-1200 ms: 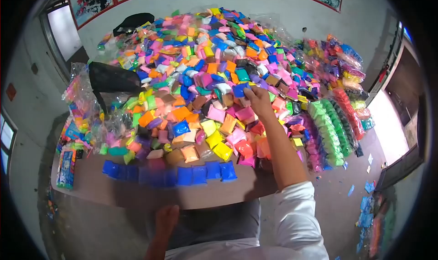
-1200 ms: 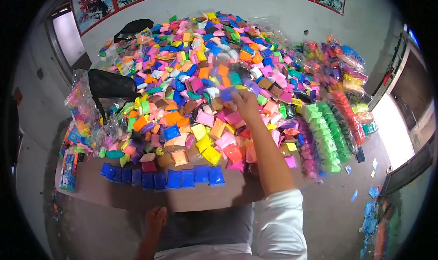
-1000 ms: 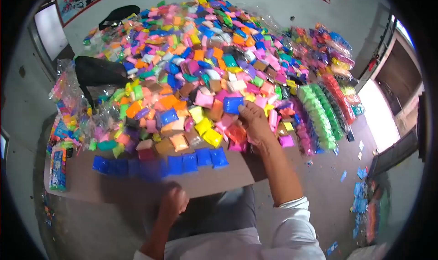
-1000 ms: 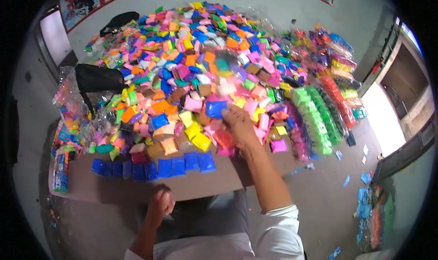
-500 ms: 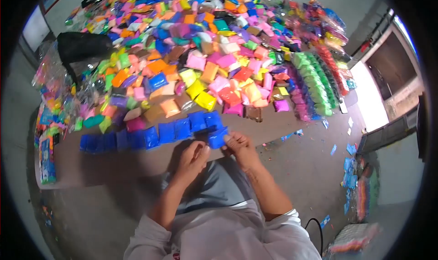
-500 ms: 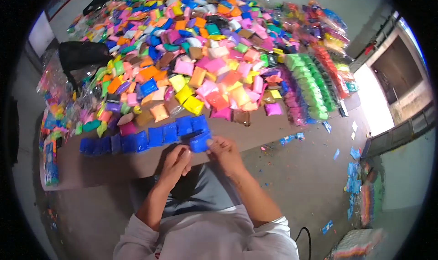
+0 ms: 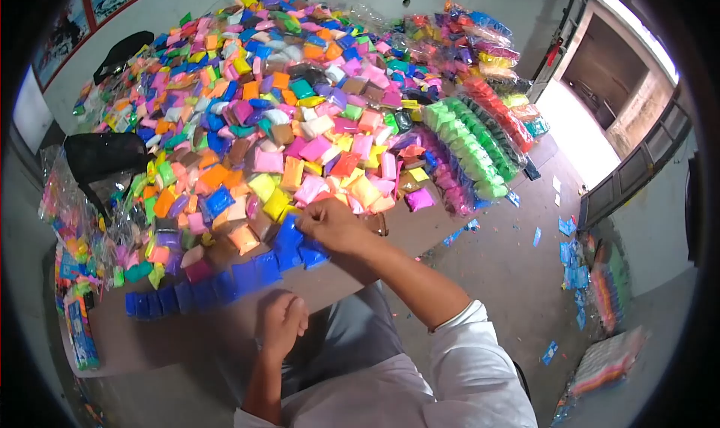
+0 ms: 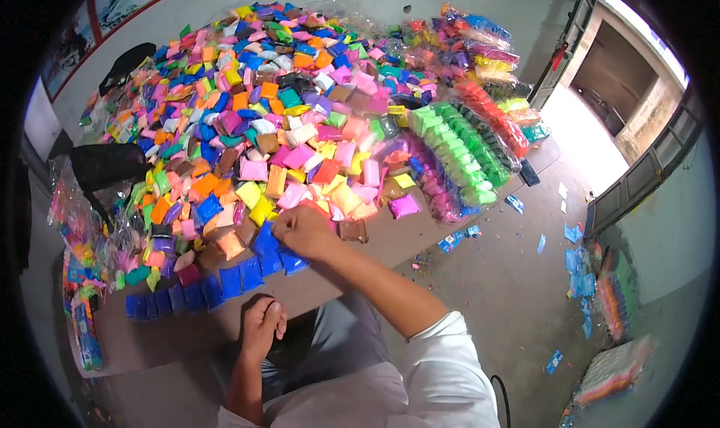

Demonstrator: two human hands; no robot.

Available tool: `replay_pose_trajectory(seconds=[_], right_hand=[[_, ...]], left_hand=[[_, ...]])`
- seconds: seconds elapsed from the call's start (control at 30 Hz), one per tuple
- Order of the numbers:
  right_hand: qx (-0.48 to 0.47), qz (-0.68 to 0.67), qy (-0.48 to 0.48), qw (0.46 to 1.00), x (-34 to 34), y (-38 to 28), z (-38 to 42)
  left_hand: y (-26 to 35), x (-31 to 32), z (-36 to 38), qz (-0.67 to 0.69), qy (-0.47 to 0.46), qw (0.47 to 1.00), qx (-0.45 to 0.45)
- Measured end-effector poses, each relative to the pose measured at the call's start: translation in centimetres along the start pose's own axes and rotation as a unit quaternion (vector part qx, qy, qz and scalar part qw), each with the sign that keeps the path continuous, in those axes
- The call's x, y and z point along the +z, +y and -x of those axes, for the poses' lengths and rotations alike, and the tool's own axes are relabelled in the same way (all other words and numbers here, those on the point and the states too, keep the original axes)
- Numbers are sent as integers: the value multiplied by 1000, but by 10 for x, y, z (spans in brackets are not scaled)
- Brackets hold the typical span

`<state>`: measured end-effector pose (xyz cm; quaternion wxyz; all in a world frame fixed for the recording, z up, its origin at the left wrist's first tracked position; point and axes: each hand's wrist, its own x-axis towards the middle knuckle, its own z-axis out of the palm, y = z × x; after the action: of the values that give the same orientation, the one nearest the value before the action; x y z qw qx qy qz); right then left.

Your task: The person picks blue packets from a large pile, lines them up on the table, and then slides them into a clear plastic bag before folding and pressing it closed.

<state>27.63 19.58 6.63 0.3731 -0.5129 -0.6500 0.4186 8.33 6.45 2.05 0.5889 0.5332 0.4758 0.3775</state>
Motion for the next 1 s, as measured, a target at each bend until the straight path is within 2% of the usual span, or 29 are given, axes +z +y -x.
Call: replay_pose_trajectory(seconds=[0.03,0.07,0.1,0.2,0.33,0.4,0.47,0.5,0.53,0.57,0.6,0.63,0.67,0.8,1.0], right_hand=[[-12,-22,-49,998,0,3,0],[36,-54,-86,994,-2,6,6],[35,-54,-84,994,-7,3,12],[37,41,-161,985,-22,6,23],[50,118,-215,968,-47,14,15],[-27,63,-148,987,-57,24,-4],[91,-51,-42,994,-88,-10,-25],[-5,-116,-63,991,-109,-3,-46],[-30,-138,-3,990,-119,-12,-56],[3,-83,77,994,-134,-18,-57],[-10,-118,169,979,-142,-19,-58],[-50,-172,205,962,-151,-9,-59],[-28,-176,259,949,-155,3,-56],[-39,36,227,972,-158,83,-33],[-20,73,244,967,-142,81,-11]], left_hand=[[-1,0,0,-3,5,1000,-6],[-6,1,0,2,12,1000,-12],[-5,3,1,0,10,1000,-10],[-4,10,3,-36,38,998,-34],[-12,15,1,-91,45,995,-11],[-13,18,0,-99,58,993,-27],[-13,19,0,-120,63,991,-17],[-13,19,-1,-140,70,988,-5],[-15,20,-3,-141,74,987,-1],[-19,21,-3,-165,91,982,23],[-23,21,-3,-190,107,975,47],[-25,21,-3,-191,112,974,50],[-27,20,-4,-193,116,973,57],[-25,21,-5,-210,123,968,63],[-14,26,-11,-261,131,953,82]])
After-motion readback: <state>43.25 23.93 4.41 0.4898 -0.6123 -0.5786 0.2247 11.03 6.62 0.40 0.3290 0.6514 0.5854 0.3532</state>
